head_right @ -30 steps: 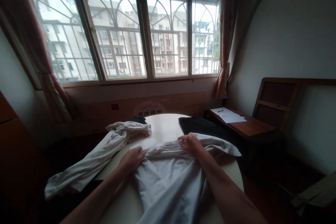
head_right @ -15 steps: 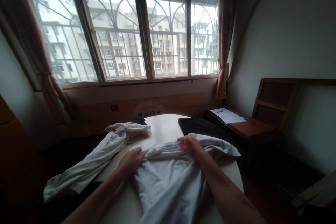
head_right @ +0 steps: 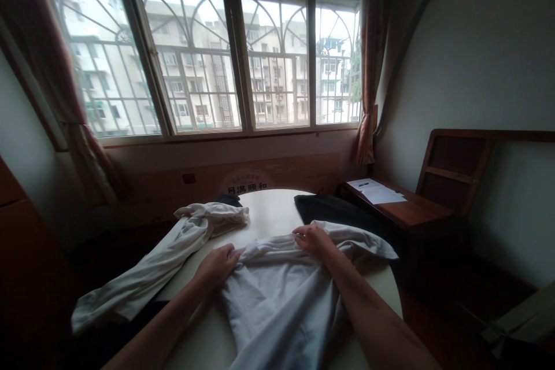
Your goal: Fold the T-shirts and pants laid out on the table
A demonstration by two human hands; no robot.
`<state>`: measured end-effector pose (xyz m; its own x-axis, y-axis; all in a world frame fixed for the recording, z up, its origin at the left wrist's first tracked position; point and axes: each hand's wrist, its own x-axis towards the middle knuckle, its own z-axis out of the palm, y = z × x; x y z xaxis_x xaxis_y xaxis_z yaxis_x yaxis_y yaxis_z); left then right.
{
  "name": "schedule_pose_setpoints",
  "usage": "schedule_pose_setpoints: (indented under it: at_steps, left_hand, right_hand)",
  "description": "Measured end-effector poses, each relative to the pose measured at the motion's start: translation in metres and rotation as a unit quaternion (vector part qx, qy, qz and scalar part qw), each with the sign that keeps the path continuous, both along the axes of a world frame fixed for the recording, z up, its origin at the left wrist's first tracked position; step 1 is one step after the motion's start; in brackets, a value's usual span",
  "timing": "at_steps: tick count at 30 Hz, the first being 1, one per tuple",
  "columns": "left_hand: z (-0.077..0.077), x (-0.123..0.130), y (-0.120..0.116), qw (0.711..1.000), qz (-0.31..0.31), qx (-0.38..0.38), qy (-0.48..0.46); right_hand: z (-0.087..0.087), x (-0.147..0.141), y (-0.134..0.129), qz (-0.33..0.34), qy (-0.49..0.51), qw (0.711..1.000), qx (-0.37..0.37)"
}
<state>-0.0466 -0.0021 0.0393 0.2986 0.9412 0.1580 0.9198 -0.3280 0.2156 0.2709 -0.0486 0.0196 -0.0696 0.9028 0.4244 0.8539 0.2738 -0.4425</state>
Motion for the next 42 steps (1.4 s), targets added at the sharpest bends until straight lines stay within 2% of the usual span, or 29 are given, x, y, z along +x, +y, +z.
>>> schedule_pose_setpoints:
  at_steps: [31, 42]
  left_hand:
    - [0.0054, 0.0013, -0.0048, 1.0, 0.0, -0.006, 0.007]
    - [0.0014, 0.0007, -0.0021, 1.0, -0.002, -0.002, 0.005]
  right_hand:
    - [0.0019, 0.0005, -0.0009, -0.025, -0.03, 0.999, -0.011]
    - [0.0035, 0.0044, -0.0012, -0.014, -0.025, 1.0, -0.01]
